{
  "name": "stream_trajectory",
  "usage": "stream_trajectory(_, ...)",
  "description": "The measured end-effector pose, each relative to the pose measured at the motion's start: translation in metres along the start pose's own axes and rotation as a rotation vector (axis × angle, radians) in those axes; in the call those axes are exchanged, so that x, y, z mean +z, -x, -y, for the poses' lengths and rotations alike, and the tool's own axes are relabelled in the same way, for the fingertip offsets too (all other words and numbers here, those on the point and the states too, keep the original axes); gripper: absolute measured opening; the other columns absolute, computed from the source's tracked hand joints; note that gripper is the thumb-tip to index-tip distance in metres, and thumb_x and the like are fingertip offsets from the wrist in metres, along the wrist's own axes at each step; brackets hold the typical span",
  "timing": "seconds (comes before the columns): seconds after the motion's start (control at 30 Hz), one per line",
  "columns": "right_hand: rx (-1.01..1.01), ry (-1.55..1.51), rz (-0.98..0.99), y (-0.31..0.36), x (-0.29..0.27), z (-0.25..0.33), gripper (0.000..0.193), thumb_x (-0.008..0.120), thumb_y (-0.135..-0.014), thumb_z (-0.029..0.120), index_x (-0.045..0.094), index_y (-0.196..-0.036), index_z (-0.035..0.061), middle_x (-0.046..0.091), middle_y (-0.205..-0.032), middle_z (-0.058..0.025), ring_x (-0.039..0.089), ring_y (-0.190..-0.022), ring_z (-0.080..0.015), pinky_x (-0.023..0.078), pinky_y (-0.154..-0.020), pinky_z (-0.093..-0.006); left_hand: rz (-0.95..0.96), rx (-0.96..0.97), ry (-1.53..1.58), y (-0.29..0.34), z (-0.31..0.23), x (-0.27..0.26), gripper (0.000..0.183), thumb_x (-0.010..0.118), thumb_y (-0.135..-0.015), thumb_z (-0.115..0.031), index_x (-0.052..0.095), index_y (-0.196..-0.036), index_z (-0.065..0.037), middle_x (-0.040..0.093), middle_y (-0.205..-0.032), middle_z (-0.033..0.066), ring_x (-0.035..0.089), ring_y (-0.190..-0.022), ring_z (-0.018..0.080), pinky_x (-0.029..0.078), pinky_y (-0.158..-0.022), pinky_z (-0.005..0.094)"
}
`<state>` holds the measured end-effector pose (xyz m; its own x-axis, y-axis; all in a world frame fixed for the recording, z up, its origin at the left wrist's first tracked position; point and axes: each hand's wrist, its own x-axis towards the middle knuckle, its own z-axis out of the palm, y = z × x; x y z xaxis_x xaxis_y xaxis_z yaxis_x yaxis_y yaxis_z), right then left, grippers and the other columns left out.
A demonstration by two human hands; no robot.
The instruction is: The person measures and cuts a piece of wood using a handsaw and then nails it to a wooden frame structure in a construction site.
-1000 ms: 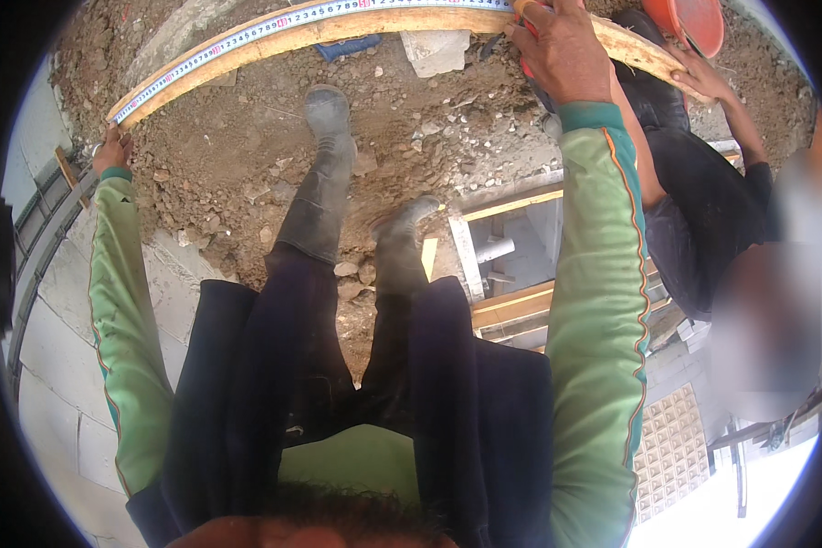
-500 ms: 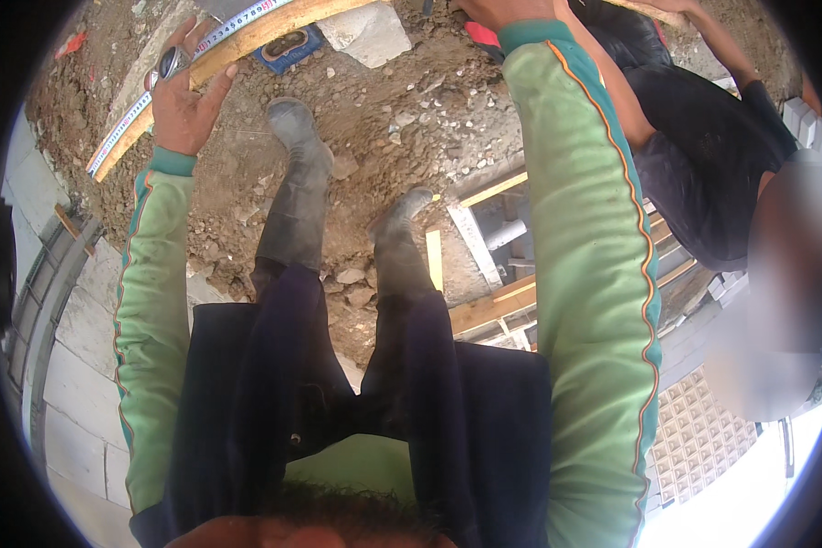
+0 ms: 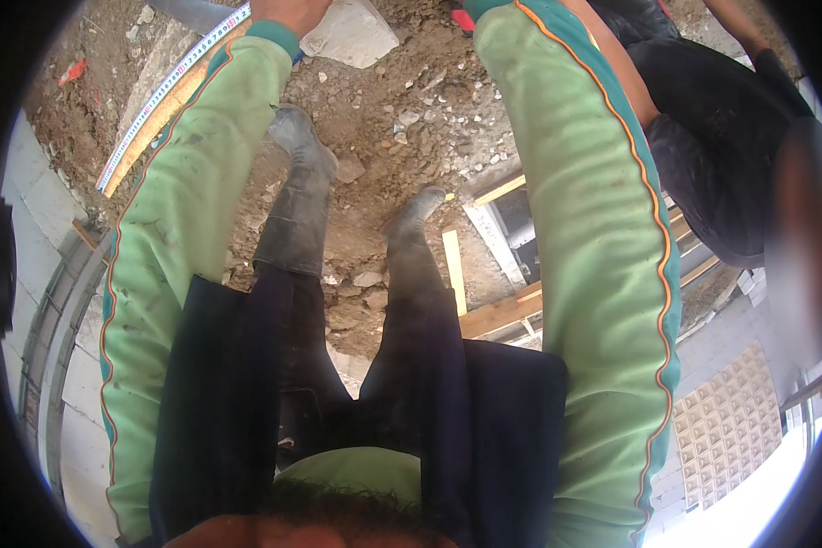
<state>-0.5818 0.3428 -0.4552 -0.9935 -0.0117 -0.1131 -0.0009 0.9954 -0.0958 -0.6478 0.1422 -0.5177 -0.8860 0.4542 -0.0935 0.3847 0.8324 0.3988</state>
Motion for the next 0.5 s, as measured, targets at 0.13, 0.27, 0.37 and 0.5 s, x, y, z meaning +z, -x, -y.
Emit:
stream_trajectory(0.13, -0.103, -0.048, -0.245, 0.006, 0.018, -0.011, 0.022, 0.066, -0.086, 0.023, 0.074, -0.105, 0.0138, 0.061, -0.117, -0.0155, 0.061, -0.114, -0.0345, 0.054, -0.090, -0.0487, -0.007, -0.056, -0.021, -0.004, -0.012, 0.010, 0.045, 0.075, -0.080, -0.044, 0.073, -0.090, 0.000, 0.071, -0.091, 0.0240, 0.068, -0.089, 0.0418, 0.051, -0.083, 0.0552)
stream_trajectory(0.27, -0.043, -0.008, -0.192, 0.009, 0.010, -0.001, 0.019, 0.067, -0.085, 0.022, 0.074, -0.101, 0.0135, 0.061, -0.116, -0.0151, 0.060, -0.113, -0.0345, 0.054, -0.088, -0.0481, -0.046, -0.116, -0.032, -0.005, -0.018, 0.013, 0.046, 0.073, -0.081, -0.046, 0.074, -0.093, -0.002, 0.072, -0.094, 0.0242, 0.068, -0.093, 0.0417, 0.050, -0.086, 0.0542)
stream_trajectory(0.37, -0.015, 0.032, -0.228, 0.010, 0.013, -0.003, 0.017, 0.068, -0.083, 0.019, 0.074, -0.099, 0.0135, 0.061, -0.113, -0.0150, 0.061, -0.110, -0.0346, 0.055, -0.086, -0.0464, -0.063, -0.179, -0.028, -0.008, -0.029, 0.017, 0.049, 0.073, -0.079, -0.049, 0.073, -0.097, -0.003, 0.072, -0.099, 0.0240, 0.068, -0.098, 0.0413, 0.048, -0.093, 0.0552)
stream_trajectory(0.5, -0.024, 0.001, -0.288, 0.007, 0.018, -0.008, 0.016, 0.066, -0.083, 0.018, 0.074, -0.096, 0.0137, 0.061, -0.108, -0.0144, 0.061, -0.107, -0.0344, 0.056, -0.081, -0.0454, -0.054, -0.243, -0.009, -0.017, -0.033, 0.017, 0.058, 0.074, -0.077, -0.051, 0.072, -0.109, -0.003, 0.072, -0.108, 0.0250, 0.067, -0.106, 0.0407, 0.042, -0.102, 0.0559)
